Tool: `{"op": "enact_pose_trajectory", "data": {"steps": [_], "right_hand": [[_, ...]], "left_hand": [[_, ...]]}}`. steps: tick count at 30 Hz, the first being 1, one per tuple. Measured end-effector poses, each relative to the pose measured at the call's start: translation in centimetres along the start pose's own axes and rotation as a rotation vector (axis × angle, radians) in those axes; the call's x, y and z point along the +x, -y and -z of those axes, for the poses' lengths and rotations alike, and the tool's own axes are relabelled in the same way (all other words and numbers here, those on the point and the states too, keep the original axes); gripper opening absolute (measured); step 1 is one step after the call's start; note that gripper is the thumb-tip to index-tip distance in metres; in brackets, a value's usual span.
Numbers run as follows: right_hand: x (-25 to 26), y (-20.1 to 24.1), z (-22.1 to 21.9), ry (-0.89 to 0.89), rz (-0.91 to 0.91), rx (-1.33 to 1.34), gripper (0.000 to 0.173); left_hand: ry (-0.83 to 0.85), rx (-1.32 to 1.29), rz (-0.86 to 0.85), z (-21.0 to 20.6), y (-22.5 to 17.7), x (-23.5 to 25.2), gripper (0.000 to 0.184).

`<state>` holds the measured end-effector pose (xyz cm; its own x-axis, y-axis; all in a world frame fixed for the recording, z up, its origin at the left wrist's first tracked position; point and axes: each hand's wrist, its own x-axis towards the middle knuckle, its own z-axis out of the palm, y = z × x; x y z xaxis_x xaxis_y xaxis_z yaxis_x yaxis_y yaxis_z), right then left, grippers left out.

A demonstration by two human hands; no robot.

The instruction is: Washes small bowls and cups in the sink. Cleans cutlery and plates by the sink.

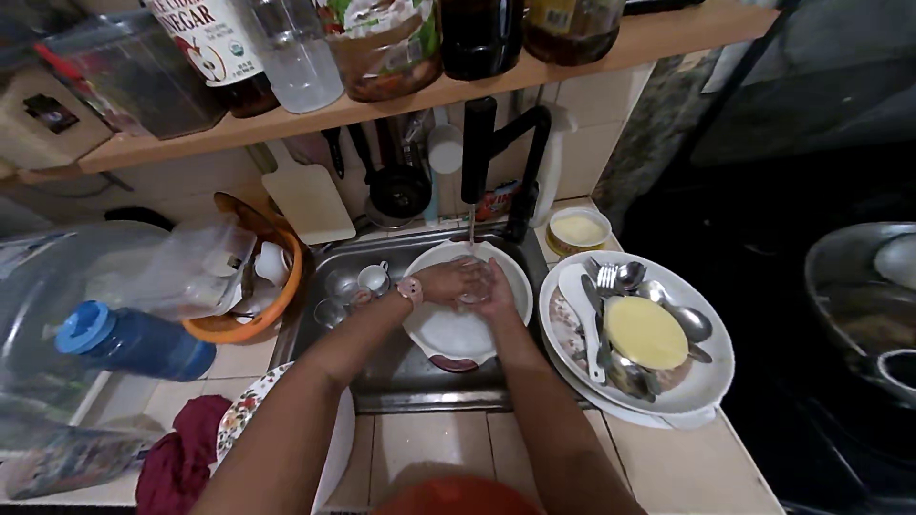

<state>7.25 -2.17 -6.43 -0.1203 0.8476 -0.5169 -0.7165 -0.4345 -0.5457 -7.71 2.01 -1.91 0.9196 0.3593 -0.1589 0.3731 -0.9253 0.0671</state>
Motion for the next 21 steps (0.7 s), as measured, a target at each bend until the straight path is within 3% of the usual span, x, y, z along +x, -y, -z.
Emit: {"op": "enact_pose_trajectory", "data": {"steps": [3, 5, 7, 10, 13, 16, 18, 21], "right_hand": [[-0.2, 0.0, -0.3, 0.023, 0.120, -0.141, 0.052], [0.8, -0.1, -0.1, 0.010, 0.216, -0.193, 0.052], [1.4, -0.2, 0.2, -0.031, 0.286, -0.232, 0.051], [1.6, -0.9, 0.3, -0.077, 0.394, -0.259, 0.047], [2.1, -2.0, 0.0, -0.061, 0.513, -0.215, 0.042], [2.0, -1.9, -0.5, -0.028, 0.334, -0.081, 0.061], [1.6, -1.0, -0.7, -0.010, 0.159, 0.056, 0.073], [1.1, 0.0, -0.4, 0.069, 0.061, 0.197, 0.077]], "left_hand": [[0.094, 0.098, 0.158, -0.3, -0.4, 0.5, 0.037], [0.160, -0.124, 0.318, 0.2, -1.7, 1.3, 0.034], [0.134, -0.513, 0.452, 0.9, -2.9, 2.1, 0.034], [-0.179, -1.119, 0.619, 1.4, -4.3, 2.0, 0.029], [-0.439, -1.410, 0.799, 2.6, -5.8, 1.6, 0.031], [-0.396, -1.226, 0.747, 2.7, -5.8, 1.1, 0.026], [-0.258, -0.823, 0.603, 2.3, -4.8, 1.2, 0.019], [-0.039, -0.188, 0.422, 1.9, -4.1, 1.2, 0.022]]}}
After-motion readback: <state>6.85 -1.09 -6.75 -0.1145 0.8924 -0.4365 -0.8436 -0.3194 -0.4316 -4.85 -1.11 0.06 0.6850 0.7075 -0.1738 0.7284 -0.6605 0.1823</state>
